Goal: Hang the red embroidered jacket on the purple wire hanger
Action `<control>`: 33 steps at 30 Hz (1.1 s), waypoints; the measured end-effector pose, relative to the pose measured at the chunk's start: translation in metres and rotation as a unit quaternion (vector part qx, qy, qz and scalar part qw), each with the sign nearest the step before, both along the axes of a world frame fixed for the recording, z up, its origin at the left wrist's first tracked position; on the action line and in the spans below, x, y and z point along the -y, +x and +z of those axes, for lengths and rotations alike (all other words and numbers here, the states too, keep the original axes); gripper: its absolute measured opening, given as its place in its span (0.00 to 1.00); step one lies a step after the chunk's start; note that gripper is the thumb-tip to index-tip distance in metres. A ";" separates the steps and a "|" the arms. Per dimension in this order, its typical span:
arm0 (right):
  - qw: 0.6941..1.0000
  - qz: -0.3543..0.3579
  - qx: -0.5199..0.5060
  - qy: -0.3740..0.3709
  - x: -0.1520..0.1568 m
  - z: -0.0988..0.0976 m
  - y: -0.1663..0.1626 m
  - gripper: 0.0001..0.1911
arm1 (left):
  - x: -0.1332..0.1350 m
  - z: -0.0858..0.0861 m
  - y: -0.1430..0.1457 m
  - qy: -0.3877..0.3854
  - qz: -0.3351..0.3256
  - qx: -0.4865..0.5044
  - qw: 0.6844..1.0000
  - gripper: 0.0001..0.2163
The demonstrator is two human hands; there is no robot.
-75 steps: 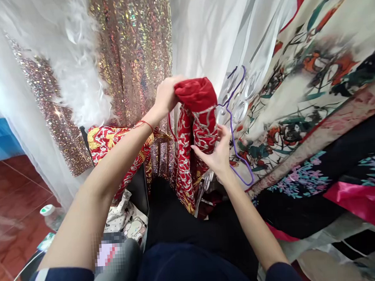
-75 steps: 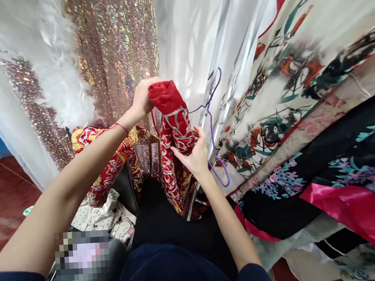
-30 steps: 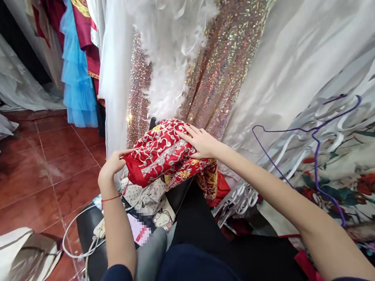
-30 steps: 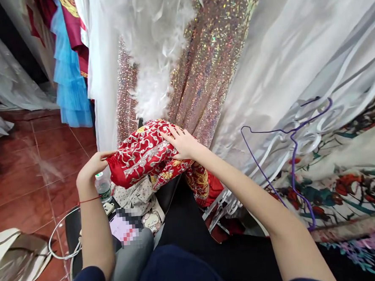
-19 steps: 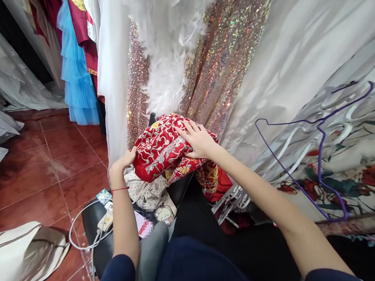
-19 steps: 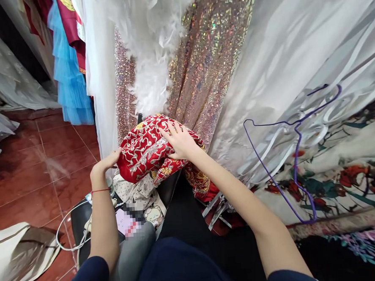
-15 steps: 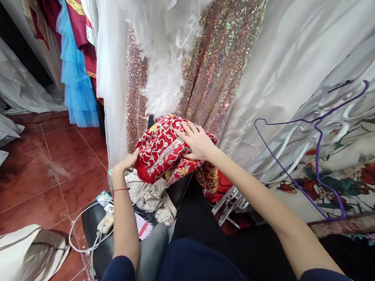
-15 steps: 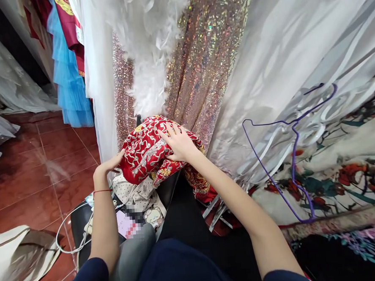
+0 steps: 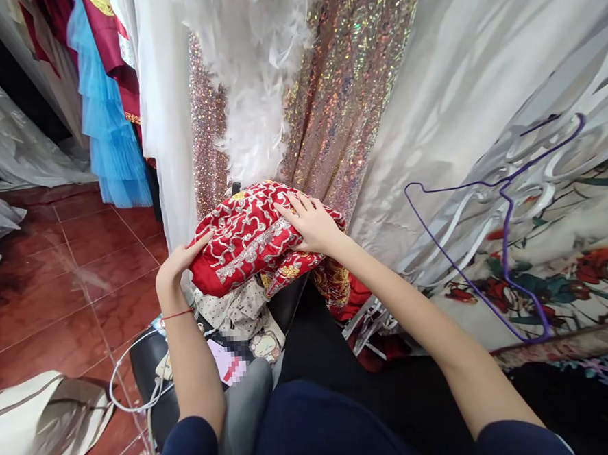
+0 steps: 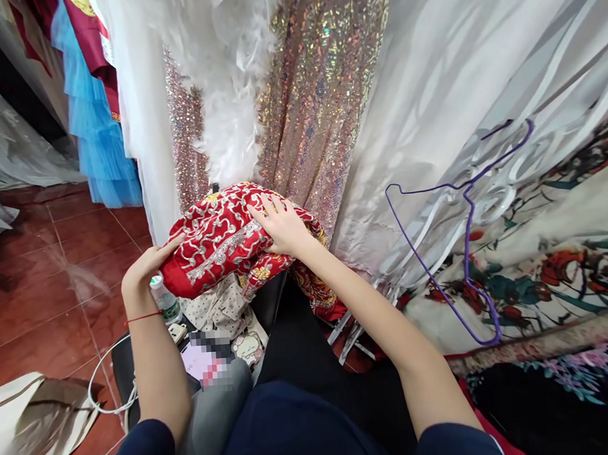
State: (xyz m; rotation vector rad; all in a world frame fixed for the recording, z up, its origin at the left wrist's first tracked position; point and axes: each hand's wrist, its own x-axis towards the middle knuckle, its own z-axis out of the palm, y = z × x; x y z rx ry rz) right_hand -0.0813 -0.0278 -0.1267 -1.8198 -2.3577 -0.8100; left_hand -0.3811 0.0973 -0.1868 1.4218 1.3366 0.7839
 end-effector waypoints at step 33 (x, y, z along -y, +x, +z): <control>0.773 0.095 -0.438 0.449 0.162 -0.002 0.034 0.44 | 0.215 0.176 0.207 0.293 -0.349 0.467 0.758 0.02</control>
